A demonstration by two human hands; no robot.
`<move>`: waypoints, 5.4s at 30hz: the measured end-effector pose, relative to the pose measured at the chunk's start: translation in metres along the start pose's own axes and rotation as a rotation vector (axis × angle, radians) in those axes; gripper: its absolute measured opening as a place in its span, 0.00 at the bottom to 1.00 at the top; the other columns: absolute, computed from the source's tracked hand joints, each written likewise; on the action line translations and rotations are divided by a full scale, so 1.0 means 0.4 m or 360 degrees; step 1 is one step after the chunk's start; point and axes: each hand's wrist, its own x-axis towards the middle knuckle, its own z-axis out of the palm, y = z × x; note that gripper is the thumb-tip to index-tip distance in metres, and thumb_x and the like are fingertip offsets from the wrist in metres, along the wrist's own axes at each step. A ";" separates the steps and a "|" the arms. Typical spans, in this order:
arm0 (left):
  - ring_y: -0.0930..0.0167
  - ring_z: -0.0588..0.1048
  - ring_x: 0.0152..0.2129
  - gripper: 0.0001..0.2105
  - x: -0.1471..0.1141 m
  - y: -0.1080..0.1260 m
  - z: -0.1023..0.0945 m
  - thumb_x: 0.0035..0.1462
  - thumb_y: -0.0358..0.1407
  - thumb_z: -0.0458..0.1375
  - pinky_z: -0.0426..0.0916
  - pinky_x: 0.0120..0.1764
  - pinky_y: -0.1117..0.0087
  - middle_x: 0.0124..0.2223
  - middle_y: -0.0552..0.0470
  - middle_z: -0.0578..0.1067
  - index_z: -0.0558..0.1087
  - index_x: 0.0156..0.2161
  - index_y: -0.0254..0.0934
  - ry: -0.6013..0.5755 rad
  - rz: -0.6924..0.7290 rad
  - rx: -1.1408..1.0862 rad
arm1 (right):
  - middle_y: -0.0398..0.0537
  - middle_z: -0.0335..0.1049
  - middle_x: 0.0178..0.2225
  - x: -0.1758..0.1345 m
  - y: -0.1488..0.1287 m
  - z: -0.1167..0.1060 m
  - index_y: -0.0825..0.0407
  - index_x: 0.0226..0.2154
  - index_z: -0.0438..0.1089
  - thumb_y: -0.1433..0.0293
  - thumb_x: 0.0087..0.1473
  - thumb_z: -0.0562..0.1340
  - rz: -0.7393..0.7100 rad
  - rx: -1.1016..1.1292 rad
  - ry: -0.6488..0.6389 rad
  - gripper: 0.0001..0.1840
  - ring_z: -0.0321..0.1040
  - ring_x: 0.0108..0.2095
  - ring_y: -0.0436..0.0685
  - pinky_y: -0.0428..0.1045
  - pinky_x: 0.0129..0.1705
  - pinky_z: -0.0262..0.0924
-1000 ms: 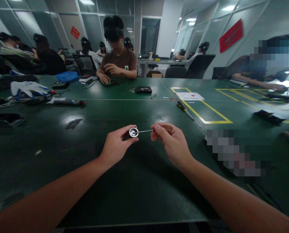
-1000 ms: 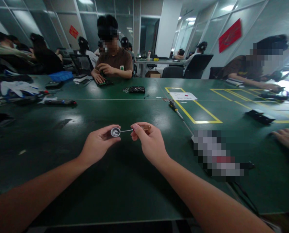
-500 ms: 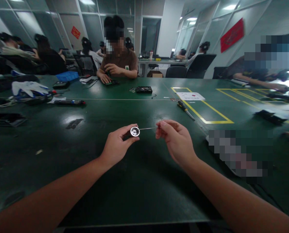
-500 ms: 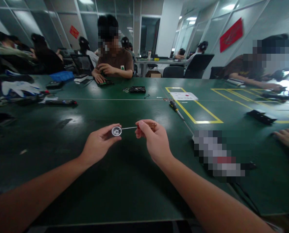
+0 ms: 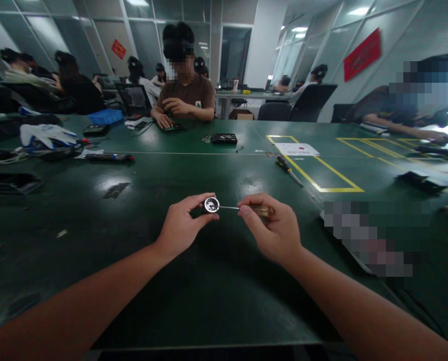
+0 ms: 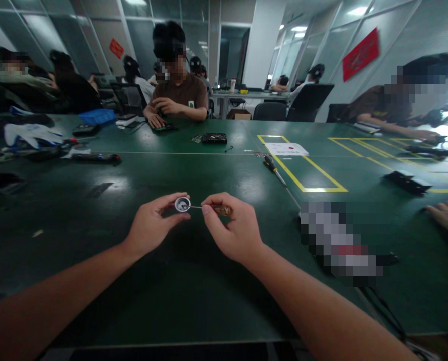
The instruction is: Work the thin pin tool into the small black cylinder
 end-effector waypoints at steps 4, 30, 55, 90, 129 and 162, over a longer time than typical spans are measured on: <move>0.62 0.80 0.46 0.21 0.001 0.010 -0.006 0.52 0.37 0.73 0.71 0.54 0.59 0.50 0.50 0.82 0.79 0.52 0.42 0.0014 0.0010 0.0017 | 0.43 0.76 0.29 -0.001 -0.003 -0.006 0.50 0.35 0.75 0.69 0.61 0.63 -0.0103 -0.0013 -0.0014 0.05 0.69 0.24 0.51 0.48 0.29 0.62; 0.66 0.80 0.49 0.20 0.003 0.003 -0.005 0.52 0.31 0.72 0.73 0.56 0.63 0.52 0.51 0.82 0.78 0.51 0.42 -0.0030 0.0076 -0.0194 | 0.43 0.75 0.28 0.009 0.025 0.002 0.50 0.35 0.77 0.66 0.61 0.66 0.0318 0.0789 -0.0002 0.06 0.72 0.29 0.53 0.50 0.33 0.64; 0.63 0.78 0.49 0.21 0.003 -0.009 -0.001 0.55 0.35 0.71 0.71 0.56 0.58 0.52 0.48 0.80 0.78 0.54 0.43 -0.0028 0.0297 0.0147 | 0.40 0.71 0.25 0.003 0.000 -0.018 0.51 0.33 0.73 0.71 0.61 0.62 -0.0133 0.0074 0.0002 0.05 0.65 0.23 0.49 0.47 0.27 0.57; 0.64 0.81 0.42 0.18 0.004 0.024 0.005 0.51 0.29 0.70 0.74 0.51 0.58 0.44 0.49 0.82 0.73 0.46 0.37 -0.0285 -0.0214 -0.0246 | 0.44 0.73 0.27 0.045 0.073 0.032 0.52 0.34 0.72 0.58 0.54 0.71 0.1044 0.1390 0.0059 0.15 0.70 0.28 0.52 0.50 0.35 0.68; 0.63 0.79 0.48 0.18 0.012 0.004 -0.013 0.54 0.31 0.70 0.72 0.54 0.58 0.50 0.51 0.82 0.78 0.50 0.42 0.0014 0.0193 0.0263 | 0.41 0.75 0.27 0.033 0.064 0.040 0.50 0.34 0.73 0.64 0.58 0.68 0.0636 0.1261 0.0091 0.07 0.74 0.29 0.53 0.51 0.38 0.70; 0.64 0.80 0.44 0.18 0.011 0.004 -0.018 0.52 0.29 0.72 0.72 0.53 0.58 0.46 0.51 0.82 0.79 0.48 0.40 0.0122 0.0398 0.0432 | 0.43 0.78 0.23 0.006 0.016 0.010 0.51 0.30 0.80 0.60 0.58 0.69 -0.0058 -0.0209 -0.0016 0.12 0.72 0.20 0.51 0.46 0.23 0.58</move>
